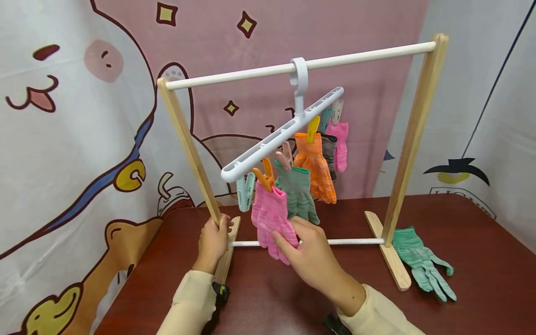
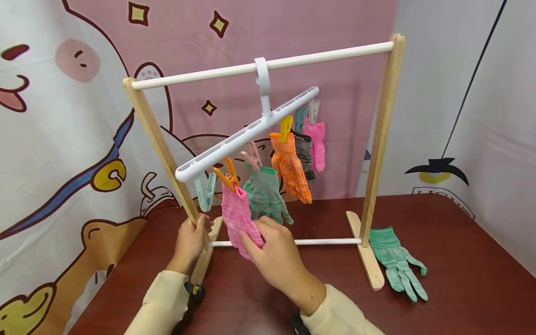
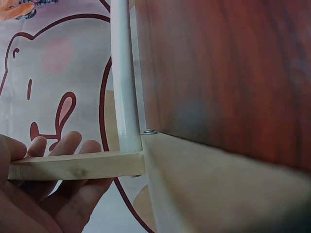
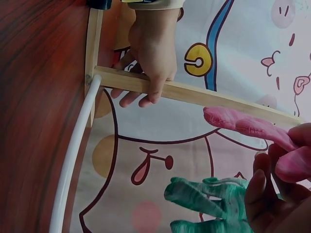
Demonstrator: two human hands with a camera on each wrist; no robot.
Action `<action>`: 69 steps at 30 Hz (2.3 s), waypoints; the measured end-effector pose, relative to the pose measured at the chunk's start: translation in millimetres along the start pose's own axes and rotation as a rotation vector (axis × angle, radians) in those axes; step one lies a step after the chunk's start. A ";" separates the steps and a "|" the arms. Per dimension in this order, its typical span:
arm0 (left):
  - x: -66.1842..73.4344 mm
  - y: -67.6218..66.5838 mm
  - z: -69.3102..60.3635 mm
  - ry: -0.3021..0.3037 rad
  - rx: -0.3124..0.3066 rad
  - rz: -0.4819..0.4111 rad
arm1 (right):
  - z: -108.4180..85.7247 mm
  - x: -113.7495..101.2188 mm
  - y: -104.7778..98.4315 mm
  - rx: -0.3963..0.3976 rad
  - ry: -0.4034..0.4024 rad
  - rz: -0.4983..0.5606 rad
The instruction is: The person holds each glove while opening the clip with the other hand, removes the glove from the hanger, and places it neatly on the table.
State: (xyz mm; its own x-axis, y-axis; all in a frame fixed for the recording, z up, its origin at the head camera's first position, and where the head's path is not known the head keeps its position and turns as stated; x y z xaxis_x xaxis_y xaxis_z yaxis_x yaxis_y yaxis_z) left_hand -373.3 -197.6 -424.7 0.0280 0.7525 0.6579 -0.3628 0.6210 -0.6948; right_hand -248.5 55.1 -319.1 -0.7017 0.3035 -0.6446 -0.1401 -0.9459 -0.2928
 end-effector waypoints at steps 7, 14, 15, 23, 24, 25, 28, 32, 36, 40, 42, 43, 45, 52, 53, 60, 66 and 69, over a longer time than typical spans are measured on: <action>2.8 2.0 2.0 0.004 -0.013 -0.018 | 1.2 1.2 -0.4 -0.035 0.025 -0.023; 13.1 -12.1 -0.4 0.053 0.095 -0.059 | 0.3 1.8 -0.8 -0.050 0.042 -0.040; 18.6 -20.8 -2.6 0.081 0.168 -0.088 | 0.1 1.5 -0.3 -0.055 0.044 -0.039; 92.5 -86.8 -43.6 0.434 0.629 -0.428 | 1.2 0.0 2.8 -0.083 0.060 -0.018; 100.9 -88.7 -47.0 0.463 0.613 -0.453 | 1.4 -0.2 3.1 -0.085 0.060 -0.016; 109.2 -89.5 -49.6 0.486 0.579 -0.475 | 1.4 -0.3 3.1 -0.086 0.061 -0.014; 133.2 -88.1 -53.7 0.551 0.440 -0.530 | 0.9 -0.9 2.9 -0.090 0.059 -0.015; 158.8 -86.5 -55.8 0.606 0.294 -0.530 | 0.5 -1.8 2.7 -0.091 0.047 -0.024; 176.3 -85.3 -55.2 0.662 0.212 -0.485 | 0.9 -2.4 3.3 -0.097 0.046 -0.020; 189.5 -82.0 -53.3 0.725 0.111 -0.524 | 0.8 -2.0 3.6 -0.103 0.054 -0.021; 195.7 -80.8 -52.0 0.752 0.061 -0.543 | 0.4 -1.8 3.5 -0.103 0.055 -0.025; 198.5 -80.1 -51.3 0.762 0.031 -0.559 | 0.2 -1.8 3.4 -0.102 0.053 -0.026; 204.5 -78.0 -50.0 0.766 -0.062 -0.617 | 0.4 -2.2 3.3 -0.101 0.049 -0.024; 221.4 -71.2 -52.3 0.763 -0.354 -0.772 | -0.2 -3.0 2.3 -0.106 0.061 -0.016; 223.6 -71.9 -53.3 0.783 -0.352 -0.764 | -0.4 -3.0 2.3 -0.110 0.065 -0.014; 229.3 -74.4 -55.4 0.782 -0.343 -0.822 | -1.2 -2.6 2.7 -0.129 0.081 -0.021; 230.9 -74.3 -57.4 0.756 -0.363 -0.887 | -1.1 -2.6 3.1 -0.136 0.081 -0.018; 232.4 -73.4 -58.1 0.745 -0.365 -0.904 | 0.5 -2.8 1.7 -0.122 0.072 -0.022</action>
State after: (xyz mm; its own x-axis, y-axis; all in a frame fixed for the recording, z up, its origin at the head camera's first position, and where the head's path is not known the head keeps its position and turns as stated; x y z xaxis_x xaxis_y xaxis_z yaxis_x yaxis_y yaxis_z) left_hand -286.1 -55.6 -237.6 0.7036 -0.1139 0.7014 0.3423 0.9193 -0.1941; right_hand -247.1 52.6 -317.4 -0.6469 0.3355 -0.6849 -0.0654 -0.9191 -0.3885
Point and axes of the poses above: each hand's wrist, its own z-axis towards the middle knuckle, its own y-axis out of the palm, x = y × z, the point moved 7 cm from there along z, towards the middle knuckle, and after that the axes turned 7 degrees about z, right-handed, at the moved point
